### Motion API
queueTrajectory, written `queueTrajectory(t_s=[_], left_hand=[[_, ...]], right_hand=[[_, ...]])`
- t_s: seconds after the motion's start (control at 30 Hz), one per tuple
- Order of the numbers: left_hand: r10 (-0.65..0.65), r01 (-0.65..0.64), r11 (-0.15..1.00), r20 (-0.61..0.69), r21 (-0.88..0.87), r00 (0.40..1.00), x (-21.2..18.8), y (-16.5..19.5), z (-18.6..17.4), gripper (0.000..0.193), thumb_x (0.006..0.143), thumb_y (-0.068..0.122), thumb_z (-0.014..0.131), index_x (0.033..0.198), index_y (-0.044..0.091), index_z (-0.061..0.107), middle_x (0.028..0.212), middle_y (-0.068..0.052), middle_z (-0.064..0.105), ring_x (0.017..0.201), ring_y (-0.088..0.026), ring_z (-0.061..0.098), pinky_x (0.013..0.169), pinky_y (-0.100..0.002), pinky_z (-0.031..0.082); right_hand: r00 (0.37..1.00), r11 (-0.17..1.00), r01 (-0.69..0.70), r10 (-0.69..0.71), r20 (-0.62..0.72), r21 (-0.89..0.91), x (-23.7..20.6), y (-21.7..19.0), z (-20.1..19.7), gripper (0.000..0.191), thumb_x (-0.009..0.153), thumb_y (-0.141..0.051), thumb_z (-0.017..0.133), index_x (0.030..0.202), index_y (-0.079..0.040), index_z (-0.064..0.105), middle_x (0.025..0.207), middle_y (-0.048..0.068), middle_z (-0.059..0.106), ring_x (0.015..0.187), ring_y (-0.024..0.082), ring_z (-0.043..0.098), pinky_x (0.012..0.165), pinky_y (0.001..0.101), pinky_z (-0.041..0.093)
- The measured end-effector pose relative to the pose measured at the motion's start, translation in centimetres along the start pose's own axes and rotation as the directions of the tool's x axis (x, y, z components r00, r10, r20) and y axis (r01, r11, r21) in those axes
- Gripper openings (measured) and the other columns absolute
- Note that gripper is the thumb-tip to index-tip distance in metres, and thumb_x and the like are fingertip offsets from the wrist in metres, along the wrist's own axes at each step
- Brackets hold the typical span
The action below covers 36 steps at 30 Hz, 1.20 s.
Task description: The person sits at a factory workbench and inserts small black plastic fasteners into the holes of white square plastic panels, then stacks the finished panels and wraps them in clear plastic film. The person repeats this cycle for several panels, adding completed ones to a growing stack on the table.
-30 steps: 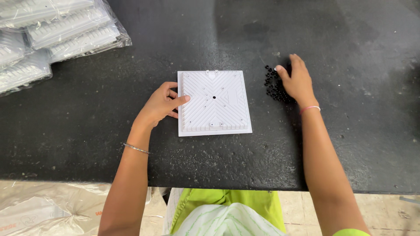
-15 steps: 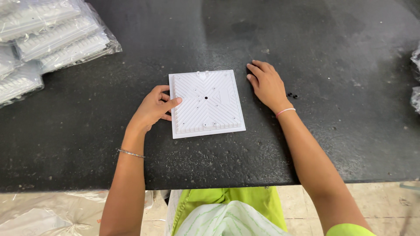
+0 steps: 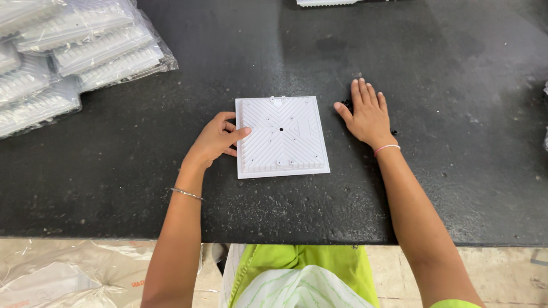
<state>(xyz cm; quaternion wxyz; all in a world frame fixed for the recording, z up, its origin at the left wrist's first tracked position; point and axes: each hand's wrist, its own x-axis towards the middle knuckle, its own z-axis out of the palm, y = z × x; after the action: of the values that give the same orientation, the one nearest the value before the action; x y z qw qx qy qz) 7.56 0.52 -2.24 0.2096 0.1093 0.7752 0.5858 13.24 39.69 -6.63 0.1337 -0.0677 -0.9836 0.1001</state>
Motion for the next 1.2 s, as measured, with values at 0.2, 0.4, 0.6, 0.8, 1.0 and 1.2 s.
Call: queueTrajectory(t_s=[0.2,0.4,0.6,0.8,1.0,1.2], left_hand=[[-0.005,0.006,1.0,-0.018,0.03,1.0,0.2,0.1,0.0,0.072,0.083,0.034,0.078,0.137,-0.005,0.049,0.098,-0.014,0.068,0.086,-0.022,0.073,0.064,-0.036,0.066],[-0.005,0.006,1.0,-0.023,0.029,1.0,0.1,0.3,0.0,0.073,0.083,0.034,0.078,0.136,-0.005,0.049,0.097,-0.015,0.069,0.085,-0.022,0.074,0.064,-0.037,0.067],[0.024,-0.024,0.999,-0.013,0.035,1.0,0.0,0.0,0.0,0.072,0.085,0.033,0.077,0.137,-0.007,0.048,0.101,-0.016,0.068,0.086,-0.022,0.073,0.065,-0.037,0.066],[0.017,-0.018,0.999,0.011,0.031,1.0,-0.2,0.1,0.0,0.071,0.086,0.033,0.076,0.137,-0.007,0.047,0.1,-0.016,0.066,0.087,-0.024,0.073,0.066,-0.038,0.066],[0.008,-0.008,0.997,-0.002,0.071,1.0,-0.5,0.7,0.2,0.07,0.087,0.034,0.075,0.137,-0.007,0.048,0.101,-0.017,0.066,0.087,-0.024,0.073,0.066,-0.038,0.066],[0.023,-0.023,0.999,0.001,0.043,1.0,-0.5,0.7,0.3,0.07,0.086,0.034,0.076,0.136,-0.007,0.048,0.101,-0.017,0.066,0.089,-0.024,0.073,0.066,-0.039,0.067]], right_hand=[[0.998,0.998,-0.069,0.069,0.005,-0.012,0.0,1.5,-0.9,0.09,0.1,-0.07,0.033,0.159,-0.002,0.03,0.167,0.015,0.027,0.155,0.032,0.021,0.123,0.0534,0.013],[0.99,0.989,-0.137,0.137,-0.014,0.048,0.2,3.0,-0.8,0.088,0.101,-0.068,0.035,0.159,-0.002,0.03,0.167,0.017,0.027,0.154,0.033,0.021,0.123,0.054,0.012],[0.923,0.841,-0.018,0.221,-0.314,0.541,0.5,6.4,-2.2,0.049,0.114,-0.038,0.049,0.146,0.0,0.055,0.146,0.019,0.057,0.137,0.03,0.053,0.116,0.0409,0.04],[0.855,0.765,-0.062,0.372,-0.361,0.641,-0.6,7.5,-4.3,0.021,0.101,-0.013,0.068,0.119,-0.004,0.074,0.11,0.01,0.076,0.098,0.017,0.071,0.09,0.0303,0.055],[0.918,0.903,0.07,0.108,-0.382,0.423,-1.0,1.9,-3.5,0.014,0.094,-0.013,0.077,0.107,-0.008,0.079,0.099,0.009,0.07,0.089,0.024,0.067,0.082,0.036,0.054],[0.908,0.972,0.175,-0.099,-0.408,0.154,-1.1,-1.9,-2.6,0.013,0.093,-0.017,0.081,0.104,-0.009,0.081,0.095,0.007,0.066,0.092,0.03,0.057,0.083,0.0419,0.049]])
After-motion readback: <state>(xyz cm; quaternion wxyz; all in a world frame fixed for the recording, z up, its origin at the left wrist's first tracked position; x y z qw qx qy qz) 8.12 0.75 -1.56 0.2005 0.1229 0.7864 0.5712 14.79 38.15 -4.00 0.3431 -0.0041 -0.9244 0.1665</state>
